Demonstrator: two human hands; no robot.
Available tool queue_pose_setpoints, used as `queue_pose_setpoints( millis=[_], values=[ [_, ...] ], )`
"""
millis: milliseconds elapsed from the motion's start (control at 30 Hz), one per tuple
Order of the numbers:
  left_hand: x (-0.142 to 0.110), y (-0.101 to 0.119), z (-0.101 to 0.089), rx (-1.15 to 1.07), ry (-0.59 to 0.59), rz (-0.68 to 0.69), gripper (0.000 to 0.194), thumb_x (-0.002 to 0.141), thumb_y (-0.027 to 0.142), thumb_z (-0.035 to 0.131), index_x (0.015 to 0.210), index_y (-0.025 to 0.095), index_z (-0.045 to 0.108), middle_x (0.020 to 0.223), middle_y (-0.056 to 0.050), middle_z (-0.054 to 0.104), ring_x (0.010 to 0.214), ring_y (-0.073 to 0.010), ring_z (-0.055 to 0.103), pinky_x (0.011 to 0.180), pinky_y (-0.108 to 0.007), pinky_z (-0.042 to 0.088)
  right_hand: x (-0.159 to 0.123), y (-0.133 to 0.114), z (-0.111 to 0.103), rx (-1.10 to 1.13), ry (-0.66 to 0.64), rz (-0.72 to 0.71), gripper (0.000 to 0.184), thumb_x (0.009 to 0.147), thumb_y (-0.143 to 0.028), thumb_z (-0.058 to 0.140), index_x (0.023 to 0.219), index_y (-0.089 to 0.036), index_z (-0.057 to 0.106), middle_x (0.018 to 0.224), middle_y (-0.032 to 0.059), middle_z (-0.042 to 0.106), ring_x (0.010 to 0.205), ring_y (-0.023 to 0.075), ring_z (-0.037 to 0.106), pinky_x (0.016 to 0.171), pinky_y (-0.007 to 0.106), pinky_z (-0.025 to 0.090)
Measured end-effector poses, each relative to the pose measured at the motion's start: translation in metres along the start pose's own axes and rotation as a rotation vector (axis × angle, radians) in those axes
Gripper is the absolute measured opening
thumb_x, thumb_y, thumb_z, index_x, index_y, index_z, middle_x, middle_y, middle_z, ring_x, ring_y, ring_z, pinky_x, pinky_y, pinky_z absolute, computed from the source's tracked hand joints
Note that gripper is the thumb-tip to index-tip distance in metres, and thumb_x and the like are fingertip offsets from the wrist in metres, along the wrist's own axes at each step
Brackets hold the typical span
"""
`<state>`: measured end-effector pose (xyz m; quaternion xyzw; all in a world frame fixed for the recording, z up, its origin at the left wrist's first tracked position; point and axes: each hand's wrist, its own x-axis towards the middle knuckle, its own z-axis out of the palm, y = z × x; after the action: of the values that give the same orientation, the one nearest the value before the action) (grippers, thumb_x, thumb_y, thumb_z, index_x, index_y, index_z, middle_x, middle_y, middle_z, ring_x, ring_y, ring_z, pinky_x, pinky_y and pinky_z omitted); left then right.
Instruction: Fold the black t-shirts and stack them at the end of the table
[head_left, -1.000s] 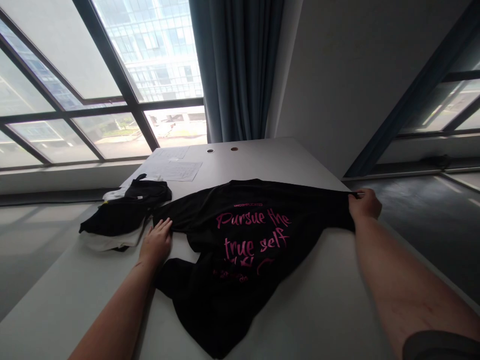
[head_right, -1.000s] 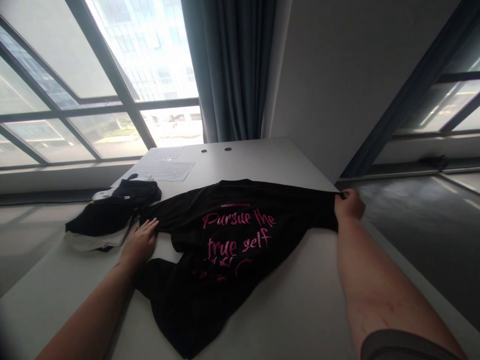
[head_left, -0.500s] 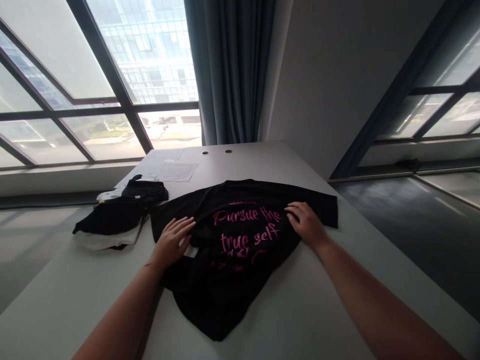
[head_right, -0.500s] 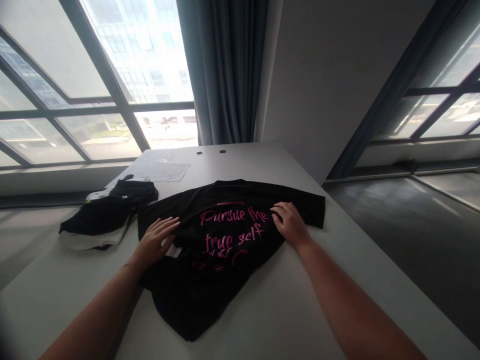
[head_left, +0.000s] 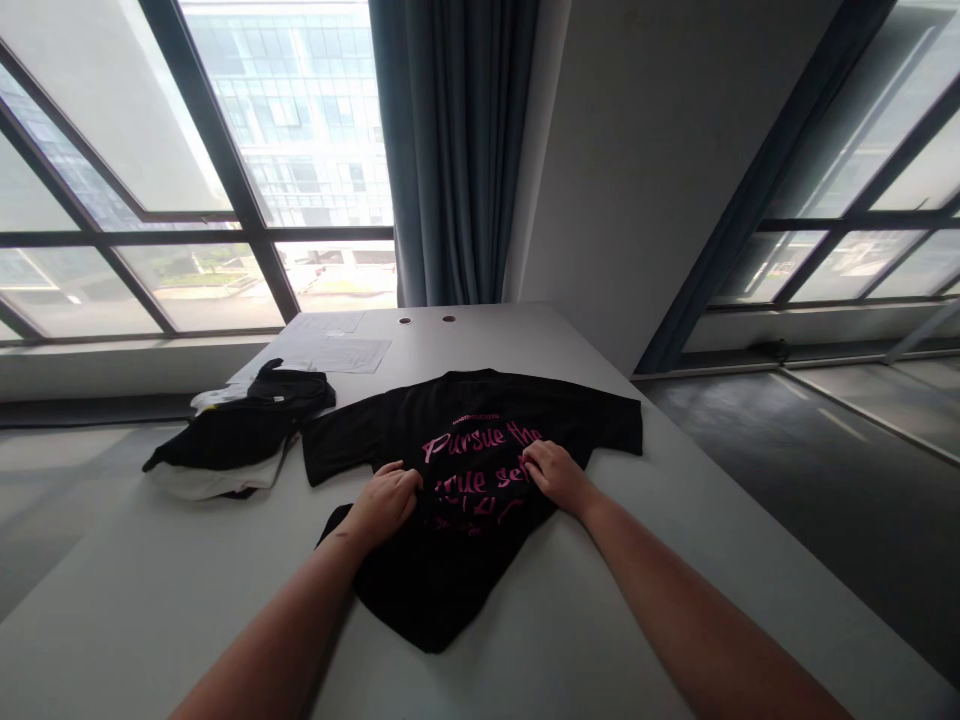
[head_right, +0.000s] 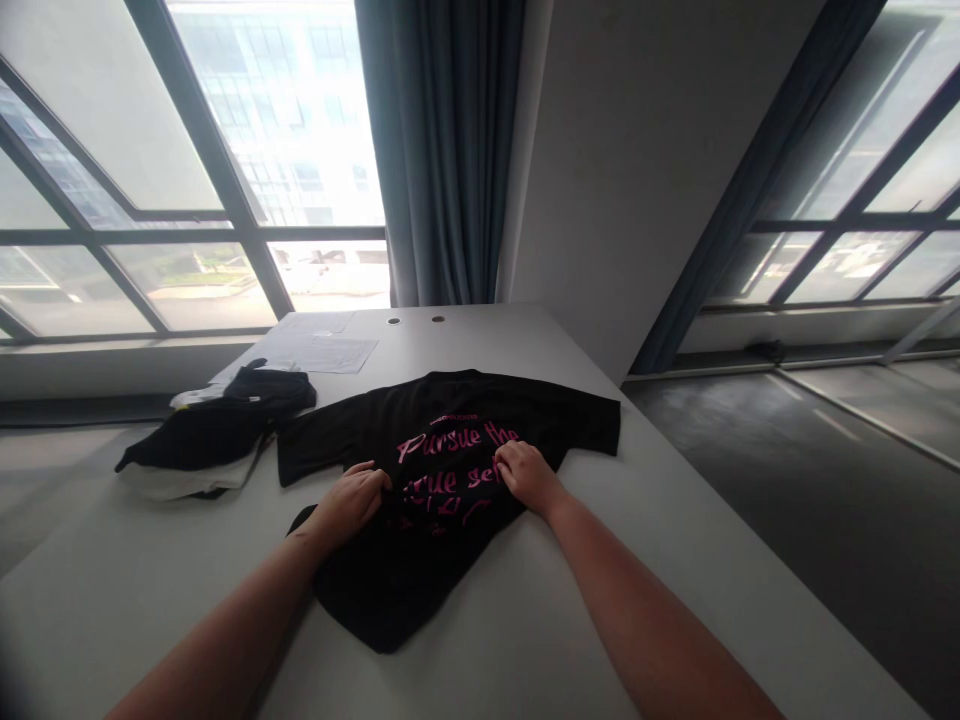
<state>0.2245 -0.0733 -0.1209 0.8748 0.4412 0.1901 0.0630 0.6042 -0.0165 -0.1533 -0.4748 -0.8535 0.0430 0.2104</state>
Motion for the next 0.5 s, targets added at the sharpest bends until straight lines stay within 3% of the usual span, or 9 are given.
queue_pose_setpoints(
  millis=[167, 500],
  values=[
    [-0.003, 0.003, -0.003, -0.001, -0.050, -0.064, 0.020, 0.091, 0.013, 0.043, 0.098, 0.023, 0.060, 0.090, -0.005, 0.073, 0.094, -0.0232, 0.069, 0.099, -0.039, 0.051, 0.000, -0.003, 0.000, -0.035, -0.029, -0.005, 0.014, 0.100, -0.024, 0.053, 0.097, -0.023, 0.066, 0.108, 0.0058, 0.068, 0.101, 0.0226, 0.059, 0.092, 0.036, 0.043],
    [-0.003, 0.001, -0.002, -0.033, -0.067, -0.136, 0.020, 0.100, 0.025, 0.042, 0.103, 0.024, 0.062, 0.095, -0.005, 0.072, 0.094, -0.0239, 0.068, 0.093, -0.039, 0.050, -0.013, -0.011, -0.002, 0.011, -0.058, -0.011, 0.019, 0.103, -0.018, 0.040, 0.097, -0.021, 0.058, 0.091, 0.0052, 0.067, 0.087, 0.0213, 0.063, 0.096, 0.037, 0.044]
  ],
)
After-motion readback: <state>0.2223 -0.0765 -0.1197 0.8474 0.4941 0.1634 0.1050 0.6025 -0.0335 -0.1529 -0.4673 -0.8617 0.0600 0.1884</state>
